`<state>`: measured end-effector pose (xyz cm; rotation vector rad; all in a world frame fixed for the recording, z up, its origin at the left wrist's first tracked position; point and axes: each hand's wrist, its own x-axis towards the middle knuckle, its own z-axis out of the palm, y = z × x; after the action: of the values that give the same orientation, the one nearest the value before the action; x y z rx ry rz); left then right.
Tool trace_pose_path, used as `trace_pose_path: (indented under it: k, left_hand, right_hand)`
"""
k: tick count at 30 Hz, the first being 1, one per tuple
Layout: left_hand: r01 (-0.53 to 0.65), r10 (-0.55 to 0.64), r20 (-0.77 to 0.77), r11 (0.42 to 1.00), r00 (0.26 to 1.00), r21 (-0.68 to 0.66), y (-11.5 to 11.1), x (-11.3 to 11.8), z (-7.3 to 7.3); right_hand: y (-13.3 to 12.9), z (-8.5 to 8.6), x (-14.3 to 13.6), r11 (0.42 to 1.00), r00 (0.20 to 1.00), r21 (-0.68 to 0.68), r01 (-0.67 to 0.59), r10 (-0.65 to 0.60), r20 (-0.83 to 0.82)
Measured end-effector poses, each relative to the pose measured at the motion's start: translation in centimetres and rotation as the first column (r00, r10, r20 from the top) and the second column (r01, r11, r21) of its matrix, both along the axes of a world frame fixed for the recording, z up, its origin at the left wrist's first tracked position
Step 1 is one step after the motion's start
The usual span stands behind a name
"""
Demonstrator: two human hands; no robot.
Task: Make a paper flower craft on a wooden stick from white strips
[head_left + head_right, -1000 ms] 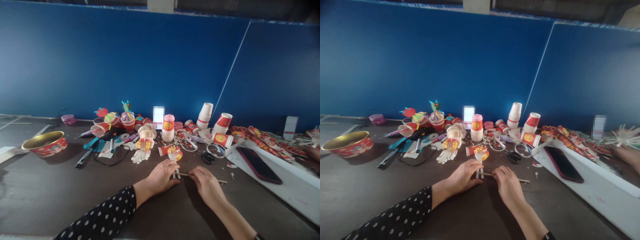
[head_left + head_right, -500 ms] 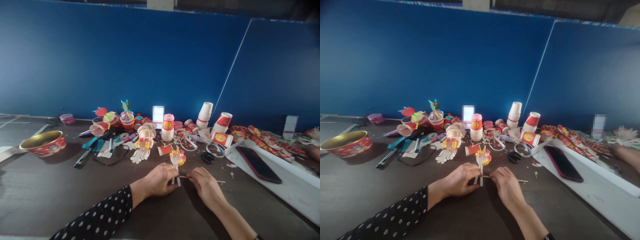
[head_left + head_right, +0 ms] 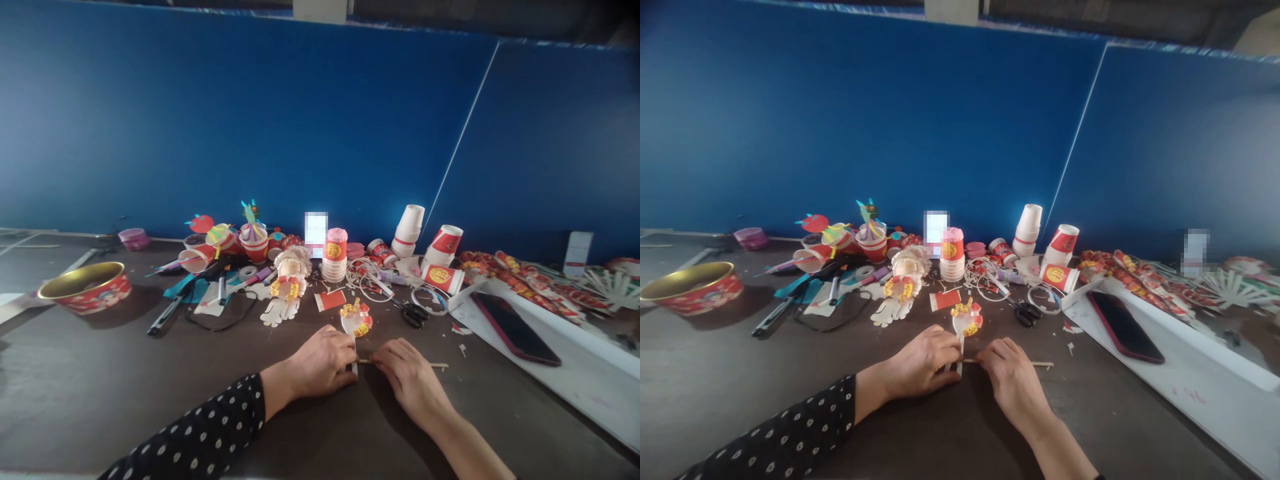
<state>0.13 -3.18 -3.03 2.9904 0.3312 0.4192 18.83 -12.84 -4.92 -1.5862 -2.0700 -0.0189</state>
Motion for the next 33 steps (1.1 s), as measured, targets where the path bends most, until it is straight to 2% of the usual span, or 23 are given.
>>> trace_pose_path:
  k: [4,8,11,14,16,19,24,28,33]
  left_hand:
    - [0.002,-0.001,-0.017,0.999,1.000,0.034,0.1,0.0,-0.1]
    - [-0.036,0.036,0.010,0.999,0.999,-0.015,-0.2,0.2,-0.4]
    - [-0.123,0.132,0.071,0.985,0.989,-0.120,-0.5,0.7,-1.0]
    - [-0.211,0.249,0.110,0.937,0.962,-0.277,-0.6,1.1,-1.3]
    - [-0.222,0.281,0.126,0.910,0.952,-0.349,-0.5,1.1,-1.4]
    - [-0.191,0.268,0.152,0.900,0.951,-0.391,-0.3,1.0,-1.3]
    - [-0.150,0.219,0.149,0.914,0.964,-0.376,0.2,0.6,-1.0]
    - [-0.097,0.158,0.148,0.930,0.976,-0.354,0.2,0.4,-0.7]
    - [-0.083,0.151,0.147,0.918,0.978,-0.388,0.2,0.3,-0.7]
  right_hand:
    - [0.0,0.1,-0.2,1.000,1.000,0.001,0.005,-0.005,0.029]
    - [-0.1,0.3,-0.6,0.999,1.000,0.023,-0.022,0.022,0.019]
    - [-0.1,0.5,-1.2,0.996,0.997,0.045,-0.074,0.074,-0.004]
    - [0.0,0.5,-1.7,0.991,0.992,0.050,-0.126,0.126,-0.004]
    - [0.1,0.4,-2.0,0.990,0.991,0.041,-0.134,0.133,0.029]
    - [0.4,0.2,-2.4,0.992,0.988,0.037,-0.120,0.116,0.105]
    - [0.3,-0.1,-2.6,0.990,0.976,0.053,-0.133,0.121,0.180]
    - [0.4,-0.3,-2.8,0.994,0.986,0.072,-0.078,0.067,0.154]
    - [0.8,-0.2,-3.2,0.999,0.998,0.040,-0.003,0.001,0.065]
